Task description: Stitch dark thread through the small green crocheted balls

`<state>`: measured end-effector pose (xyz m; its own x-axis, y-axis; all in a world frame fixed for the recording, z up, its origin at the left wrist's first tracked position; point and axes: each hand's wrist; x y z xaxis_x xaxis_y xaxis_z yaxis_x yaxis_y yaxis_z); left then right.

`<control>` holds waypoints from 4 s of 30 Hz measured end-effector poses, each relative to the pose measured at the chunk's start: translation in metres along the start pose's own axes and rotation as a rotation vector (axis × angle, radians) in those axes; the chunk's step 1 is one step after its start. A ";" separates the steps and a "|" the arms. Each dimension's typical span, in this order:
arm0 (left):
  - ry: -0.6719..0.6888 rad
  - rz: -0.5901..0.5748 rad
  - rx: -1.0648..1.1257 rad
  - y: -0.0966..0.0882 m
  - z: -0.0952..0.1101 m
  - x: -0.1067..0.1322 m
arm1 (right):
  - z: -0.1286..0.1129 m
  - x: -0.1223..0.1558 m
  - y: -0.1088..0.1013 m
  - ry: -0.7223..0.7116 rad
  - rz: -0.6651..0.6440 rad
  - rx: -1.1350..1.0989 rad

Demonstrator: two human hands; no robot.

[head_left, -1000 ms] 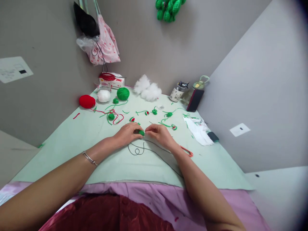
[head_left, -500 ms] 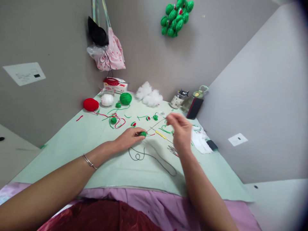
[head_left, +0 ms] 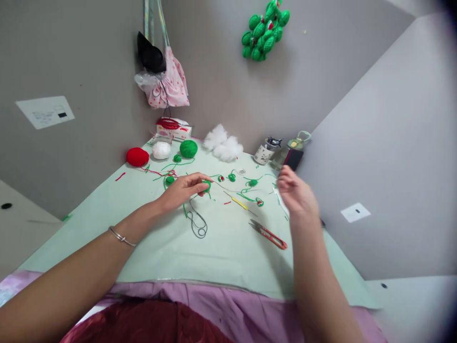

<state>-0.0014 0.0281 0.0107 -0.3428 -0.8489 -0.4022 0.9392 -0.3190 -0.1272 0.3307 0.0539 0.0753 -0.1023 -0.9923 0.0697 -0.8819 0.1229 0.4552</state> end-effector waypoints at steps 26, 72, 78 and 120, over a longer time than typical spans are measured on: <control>-0.022 0.068 -0.246 -0.028 -0.003 -0.001 | -0.048 0.018 -0.087 -0.498 0.302 0.415; -0.061 0.033 0.053 0.025 0.011 0.004 | 0.090 0.051 0.056 0.355 -0.695 0.749; -0.069 -0.077 0.030 0.019 0.007 0.006 | 0.055 0.032 0.036 0.239 -0.473 0.404; 0.008 0.167 0.560 -0.011 0.027 0.002 | 0.145 0.015 0.074 0.528 -0.123 0.313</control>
<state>-0.0135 0.0185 0.0358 -0.1888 -0.9043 -0.3829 0.8258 -0.3572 0.4364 0.1970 0.0457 -0.0187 0.1788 -0.8480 0.4988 -0.9741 -0.0811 0.2113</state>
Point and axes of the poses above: each hand's wrist, its own x-axis away from the middle knuckle, its own y-axis out of the palm, z = x × y, and after that the axes turned 12 degrees about y, right-handed
